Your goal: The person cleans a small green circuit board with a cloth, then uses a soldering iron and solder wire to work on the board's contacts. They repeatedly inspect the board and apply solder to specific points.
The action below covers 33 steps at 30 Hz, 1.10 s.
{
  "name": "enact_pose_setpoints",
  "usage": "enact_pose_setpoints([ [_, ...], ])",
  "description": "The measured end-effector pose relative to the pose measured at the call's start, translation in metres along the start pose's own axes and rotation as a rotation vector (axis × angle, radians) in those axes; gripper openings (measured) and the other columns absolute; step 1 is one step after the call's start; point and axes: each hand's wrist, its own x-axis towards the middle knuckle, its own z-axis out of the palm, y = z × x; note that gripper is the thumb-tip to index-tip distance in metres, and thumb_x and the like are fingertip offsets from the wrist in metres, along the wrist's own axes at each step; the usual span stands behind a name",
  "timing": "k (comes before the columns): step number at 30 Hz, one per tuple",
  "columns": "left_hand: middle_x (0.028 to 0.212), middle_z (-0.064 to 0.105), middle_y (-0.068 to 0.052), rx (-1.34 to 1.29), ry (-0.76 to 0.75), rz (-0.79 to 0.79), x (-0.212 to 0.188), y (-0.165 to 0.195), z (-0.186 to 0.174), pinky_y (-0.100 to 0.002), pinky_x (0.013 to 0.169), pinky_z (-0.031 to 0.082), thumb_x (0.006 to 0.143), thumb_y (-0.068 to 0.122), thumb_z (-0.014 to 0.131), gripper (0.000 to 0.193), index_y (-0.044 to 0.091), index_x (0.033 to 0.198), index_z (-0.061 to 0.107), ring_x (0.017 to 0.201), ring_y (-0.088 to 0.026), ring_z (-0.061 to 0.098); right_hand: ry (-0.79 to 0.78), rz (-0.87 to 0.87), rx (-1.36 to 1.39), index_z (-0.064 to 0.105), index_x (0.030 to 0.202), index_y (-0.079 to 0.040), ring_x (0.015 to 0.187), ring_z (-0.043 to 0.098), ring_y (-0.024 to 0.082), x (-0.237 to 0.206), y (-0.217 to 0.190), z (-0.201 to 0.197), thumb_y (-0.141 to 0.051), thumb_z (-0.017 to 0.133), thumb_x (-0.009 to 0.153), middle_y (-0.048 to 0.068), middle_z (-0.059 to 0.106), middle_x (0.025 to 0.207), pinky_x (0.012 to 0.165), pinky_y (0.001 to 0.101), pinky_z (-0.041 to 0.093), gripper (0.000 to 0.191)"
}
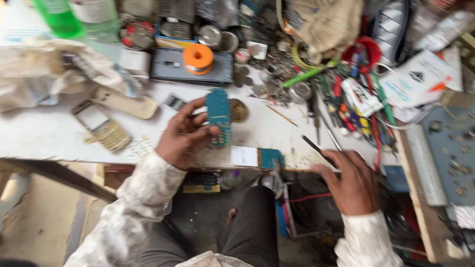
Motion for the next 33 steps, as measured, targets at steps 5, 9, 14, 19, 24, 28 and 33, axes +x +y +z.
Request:
enact_pose_setpoints([
  [5, 0.120, 0.071, -0.006, 0.079, -0.024, -0.020, -0.002, 0.008, 0.005, -0.027, 0.073, 0.055, 0.095, -0.007, 0.066, 0.052, -0.001, 0.144, 0.051, 0.095, -0.013, 0.067, 0.053, -0.128, -0.195, 0.075, 0.110, -0.011, 0.083, 0.068, 0.031, -0.022, -0.007, -0.011, -0.033, 0.083, 0.072, 0.008, 0.070, 0.093, 0.074, 0.0485, 0.050, 0.045],
  [9, 0.118, 0.072, -0.005, 0.004, -0.013, -0.068, -0.002, 0.012, 0.007, -0.030, 0.080, 0.063, 0.092, -0.004, 0.066, 0.050, 0.001, 0.140, 0.051, 0.098, -0.014, 0.071, 0.107, -0.127, -0.174, 0.074, 0.110, -0.018, 0.085, 0.067, 0.028, -0.029, -0.002, -0.010, -0.021, 0.077, 0.088, 0.003, 0.070, 0.098, 0.077, 0.0452, 0.053, 0.022],
  [14, 0.121, 0.071, -0.010, 0.019, -0.010, -0.018, 0.000, 0.007, 0.002, -0.029, 0.078, 0.058, 0.094, -0.006, 0.068, 0.056, 0.002, 0.145, 0.047, 0.100, -0.016, 0.070, 0.105, 0.167, 0.058, 0.068, 0.121, -0.006, 0.083, 0.066, 0.023, -0.021, 0.001, -0.011, -0.009, 0.066, 0.100, 0.012, 0.065, 0.101, 0.067, 0.0389, 0.053, 0.022],
  [19, 0.127, 0.069, -0.021, -0.030, 0.013, 0.072, -0.001, 0.008, 0.007, -0.034, 0.084, 0.062, 0.091, -0.014, 0.060, 0.063, 0.003, 0.147, 0.035, 0.109, -0.025, 0.071, 0.021, 0.044, 0.618, 0.059, 0.129, -0.003, 0.086, 0.067, 0.014, 0.016, -0.036, -0.002, -0.007, 0.053, 0.104, 0.012, 0.066, 0.109, 0.069, 0.0316, 0.057, 0.027],
  [24, 0.140, 0.061, -0.020, 0.008, 0.051, 0.108, -0.005, 0.018, 0.016, -0.033, 0.089, 0.062, 0.084, -0.019, 0.053, 0.089, 0.021, 0.157, 0.021, 0.123, -0.028, 0.065, -0.018, -0.194, 0.596, 0.050, 0.153, -0.008, 0.090, 0.068, 0.016, 0.054, -0.106, 0.016, -0.011, 0.049, 0.107, 0.011, 0.069, 0.116, 0.074, 0.0299, 0.056, 0.046],
  [28, 0.141, 0.060, -0.020, -0.001, 0.013, 0.154, -0.008, 0.019, 0.015, -0.032, 0.092, 0.062, 0.084, -0.020, 0.054, 0.095, 0.021, 0.163, 0.019, 0.125, -0.029, 0.066, -0.062, -0.224, 0.448, 0.060, 0.146, -0.012, 0.075, 0.063, 0.022, 0.068, -0.146, 0.023, -0.013, 0.063, 0.100, 0.010, 0.069, 0.097, 0.068, 0.0347, 0.051, 0.046],
  [33, 0.139, 0.062, -0.023, 0.012, 0.021, 0.189, -0.006, 0.016, 0.011, -0.030, 0.083, 0.058, 0.086, -0.021, 0.054, 0.092, 0.019, 0.162, 0.020, 0.114, -0.025, 0.067, 0.033, -0.206, 0.551, 0.071, 0.130, -0.011, 0.084, 0.068, 0.016, 0.072, -0.166, 0.035, -0.013, 0.074, 0.092, 0.008, 0.068, 0.099, 0.070, 0.0306, 0.056, 0.039],
])
